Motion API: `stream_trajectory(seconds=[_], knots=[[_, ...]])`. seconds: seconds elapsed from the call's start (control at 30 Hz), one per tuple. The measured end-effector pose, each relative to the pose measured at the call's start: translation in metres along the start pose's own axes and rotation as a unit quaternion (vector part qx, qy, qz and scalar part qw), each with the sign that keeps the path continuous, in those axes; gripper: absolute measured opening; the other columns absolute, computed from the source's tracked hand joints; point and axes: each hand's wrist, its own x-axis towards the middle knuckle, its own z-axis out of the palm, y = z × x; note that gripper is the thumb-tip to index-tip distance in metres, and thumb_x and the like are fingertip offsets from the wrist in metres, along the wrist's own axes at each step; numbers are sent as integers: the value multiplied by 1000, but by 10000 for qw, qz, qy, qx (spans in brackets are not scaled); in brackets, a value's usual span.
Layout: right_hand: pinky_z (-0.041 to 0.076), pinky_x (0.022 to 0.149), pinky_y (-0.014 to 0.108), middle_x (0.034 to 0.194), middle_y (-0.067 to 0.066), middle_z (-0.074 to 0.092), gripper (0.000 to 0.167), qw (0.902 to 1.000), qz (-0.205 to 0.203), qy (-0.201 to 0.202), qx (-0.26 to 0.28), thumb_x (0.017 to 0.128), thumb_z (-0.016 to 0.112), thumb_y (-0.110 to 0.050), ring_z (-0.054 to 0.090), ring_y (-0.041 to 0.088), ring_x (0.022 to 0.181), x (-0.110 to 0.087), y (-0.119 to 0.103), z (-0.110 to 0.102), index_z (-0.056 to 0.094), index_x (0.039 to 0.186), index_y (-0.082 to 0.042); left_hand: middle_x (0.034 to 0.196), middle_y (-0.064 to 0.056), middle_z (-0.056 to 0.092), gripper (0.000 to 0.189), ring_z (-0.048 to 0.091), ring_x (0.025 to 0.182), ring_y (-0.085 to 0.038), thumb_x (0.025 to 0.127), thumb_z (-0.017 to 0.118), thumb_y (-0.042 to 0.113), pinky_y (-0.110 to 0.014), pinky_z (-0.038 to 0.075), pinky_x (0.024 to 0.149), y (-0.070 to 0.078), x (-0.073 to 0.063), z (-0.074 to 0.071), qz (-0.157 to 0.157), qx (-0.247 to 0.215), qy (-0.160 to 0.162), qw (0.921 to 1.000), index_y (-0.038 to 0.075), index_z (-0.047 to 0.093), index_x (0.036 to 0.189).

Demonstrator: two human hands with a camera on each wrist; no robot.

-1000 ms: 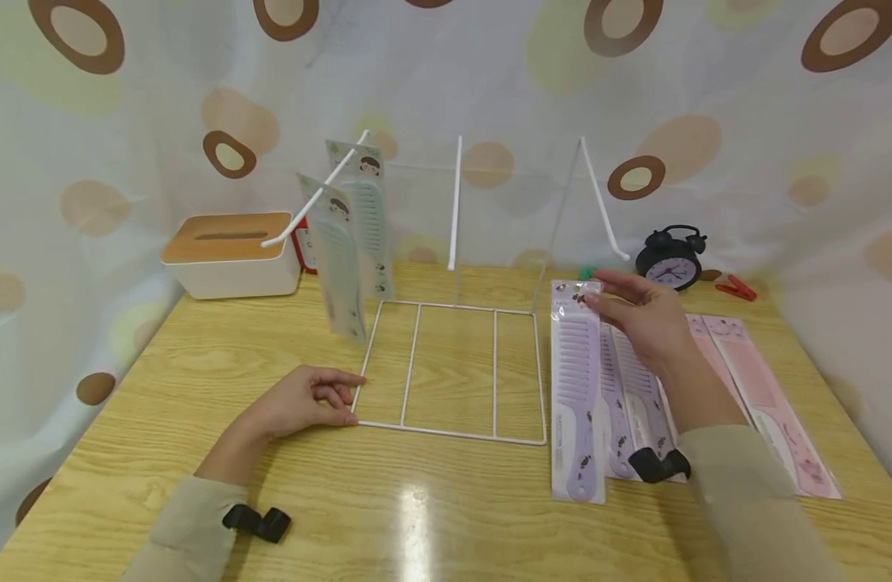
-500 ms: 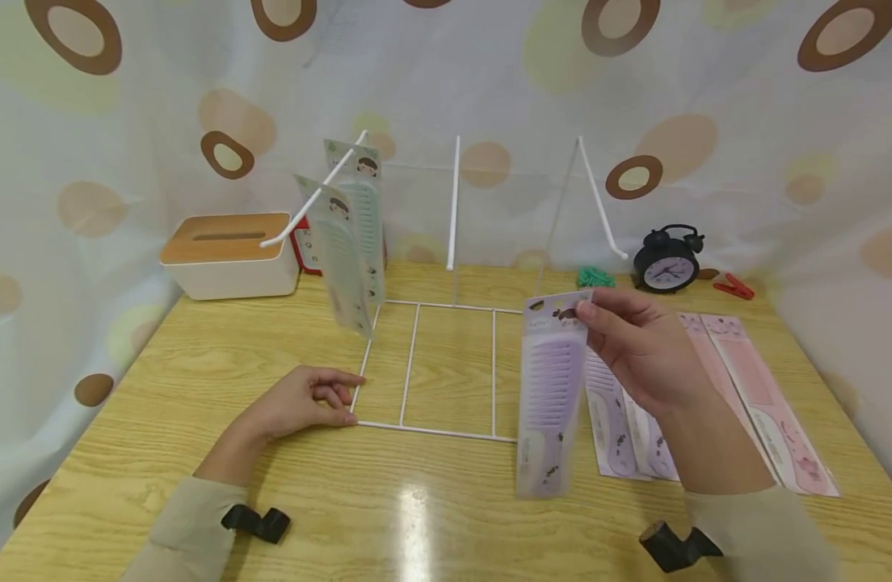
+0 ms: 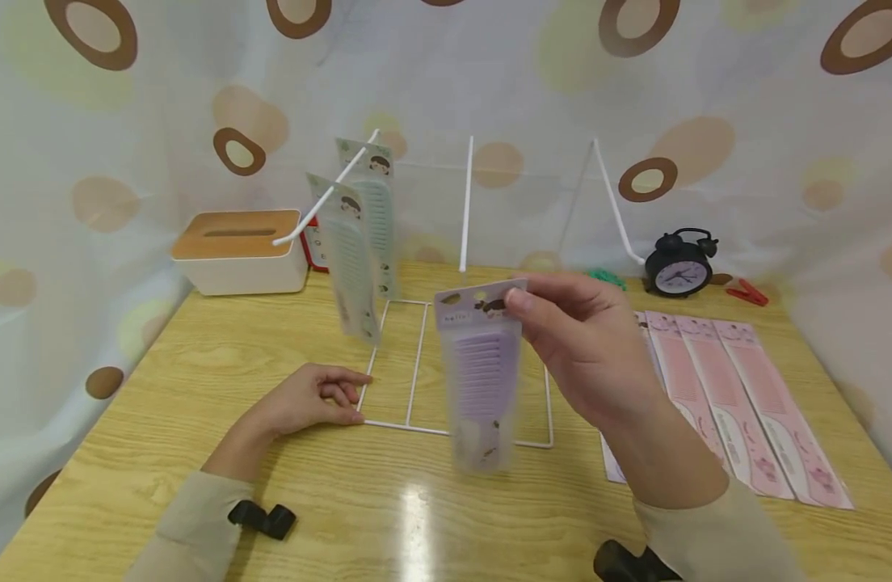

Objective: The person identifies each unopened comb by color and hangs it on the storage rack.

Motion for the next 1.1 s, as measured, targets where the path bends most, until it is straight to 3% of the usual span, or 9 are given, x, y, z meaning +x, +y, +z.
stream_trajectory(seconds=[0.2,0.43,0.57,0.8,0.97,1.1], knots=[[53,77,26,102,5,73,20,9964,11,723,-435,92,65,6,66,15,91,18,0,22,77,105,-3,94,-9,67,56,67,79,-12,79,85,10,-23,54,77,0,0,-1,-30,-10,5,10000,0,64,130],[53,83,25,97,1,74,19,9872,90,1302,-911,93,66,4,66,13,91,28,6,27,79,98,-8,94,-9,67,57,67,79,-11,79,85,10,-23,54,78,1,1,-3,-24,31,-7,10000,1,64,131],[55,83,24,95,1,71,13,9800,252,1737,-934,91,69,0,65,13,90,46,12,20,78,96,-9,94,-10,67,57,67,79,-11,79,84,10,-23,53,78,1,1,-4,27,69,4,10000,0,63,131],[57,76,24,91,0,71,10,9804,62,1935,-362,85,76,-2,67,10,82,88,30,-7,79,90,-10,94,-12,67,57,67,76,-10,79,84,8,-22,54,76,0,0,-4,28,-58,21,10000,-2,62,131],[56,79,25,88,1,72,10,9763,-154,2133,-332,83,77,-1,66,11,83,113,33,-21,79,90,-8,94,-12,67,57,66,76,-9,79,84,7,-22,53,75,0,2,-2,35,-120,-7,9999,-3,62,130],[55,81,25,87,2,72,12,9710,-53,2365,-339,84,75,3,67,12,83,127,33,-27,78,91,-6,94,-12,66,56,65,75,-10,79,84,6,-22,53,75,0,0,1,-4,-187,-18,9998,-4,63,130]])
